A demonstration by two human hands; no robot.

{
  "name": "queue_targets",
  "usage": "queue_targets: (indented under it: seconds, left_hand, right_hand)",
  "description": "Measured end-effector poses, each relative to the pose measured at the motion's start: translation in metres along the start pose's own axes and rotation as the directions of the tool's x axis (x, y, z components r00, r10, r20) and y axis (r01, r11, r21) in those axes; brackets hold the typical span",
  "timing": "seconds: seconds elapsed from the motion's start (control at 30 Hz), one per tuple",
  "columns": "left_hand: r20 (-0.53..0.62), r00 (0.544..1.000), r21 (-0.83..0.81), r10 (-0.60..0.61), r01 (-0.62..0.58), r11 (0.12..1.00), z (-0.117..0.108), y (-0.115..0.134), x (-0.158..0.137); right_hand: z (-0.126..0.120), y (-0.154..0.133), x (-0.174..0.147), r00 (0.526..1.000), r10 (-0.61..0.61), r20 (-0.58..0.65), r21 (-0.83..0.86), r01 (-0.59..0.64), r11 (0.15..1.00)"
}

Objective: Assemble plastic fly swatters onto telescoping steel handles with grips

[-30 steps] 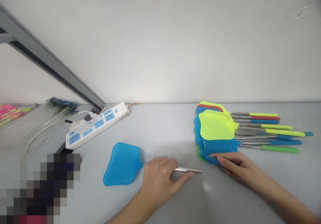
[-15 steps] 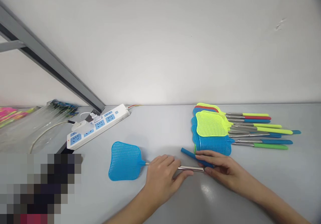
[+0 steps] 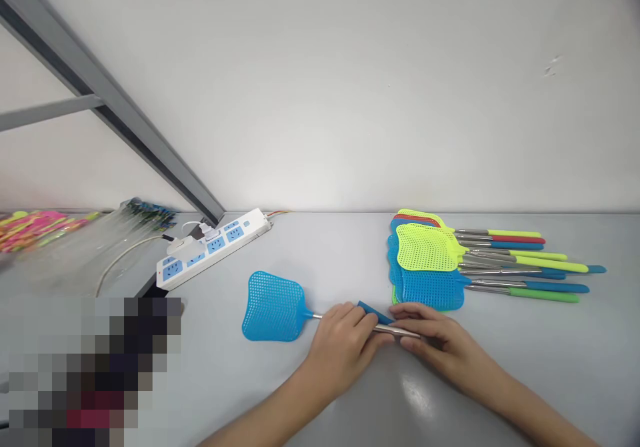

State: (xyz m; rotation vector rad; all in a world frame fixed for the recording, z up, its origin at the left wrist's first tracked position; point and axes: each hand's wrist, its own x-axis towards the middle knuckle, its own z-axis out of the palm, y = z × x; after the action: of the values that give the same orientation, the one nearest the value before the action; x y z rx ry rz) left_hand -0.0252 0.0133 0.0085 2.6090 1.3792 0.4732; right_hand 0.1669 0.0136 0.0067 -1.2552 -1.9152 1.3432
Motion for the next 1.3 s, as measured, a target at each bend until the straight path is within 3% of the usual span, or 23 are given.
queue_targets:
  seconds: [0.17,0.33,0.43,0.53,0.6,0.67,0.73,0.8,0.9,1.1,1.3]
  left_hand:
    - [-0.052,0.999,-0.085,-0.010,0.005,0.996,-0.009,-0.003,0.005]
    - [-0.304,0.951,-0.085,-0.053,0.028,0.996,-0.020,-0.018,0.006]
    - [-0.499,0.842,-0.064,-0.203,0.198,0.978,-0.034,-0.039,0.006]
    - [-0.573,0.689,-0.179,-0.444,0.423,0.888,-0.047,-0.066,0.007]
    - [-0.509,0.622,-0.315,-0.595,0.509,0.801,-0.051,-0.082,0.006]
    - [-0.341,0.594,-0.499,-0.729,0.543,0.676,-0.051,-0.093,0.005]
    - [-0.166,0.636,-0.611,-0.753,0.533,0.585,-0.048,-0.099,0.005]
    - [-0.078,0.682,-0.655,-0.727,0.514,0.554,-0.043,-0.100,0.004]
    - [-0.048,0.708,-0.690,-0.704,0.487,0.536,-0.036,-0.099,0.003]
    - [-0.039,0.708,-0.754,-0.706,0.443,0.485,-0.028,-0.099,0.004]
    - [0.018,0.735,-0.851,-0.678,0.367,0.376,-0.033,-0.088,0.007]
  right_hand:
    - [-0.004,-0.003,0.003,0.994,0.030,-0.106,0.083,-0.022,0.996]
    - [-0.007,-0.001,0.003,0.982,0.081,-0.168,0.170,-0.052,0.984]
    - [-0.006,0.005,0.003,0.976,0.122,-0.183,0.340,-0.054,0.939]
    - [-0.004,0.013,0.003,0.961,0.164,-0.221,0.475,-0.041,0.879]
    - [-0.003,0.018,0.004,0.955,0.174,-0.242,0.516,-0.026,0.856]
    - [-0.003,0.022,0.004,0.951,0.178,-0.254,0.539,-0.014,0.842]
    - [-0.003,0.025,0.004,0.945,0.184,-0.272,0.549,-0.005,0.836]
    - [-0.003,0.025,0.003,0.941,0.173,-0.289,0.544,0.013,0.839]
    - [-0.004,0.026,0.003,0.948,0.135,-0.290,0.512,0.034,0.858]
    - [-0.005,0.032,0.005,0.942,0.163,-0.293,0.550,0.027,0.834]
    - [-0.011,0.030,0.010,0.911,0.203,-0.359,0.692,0.115,0.712]
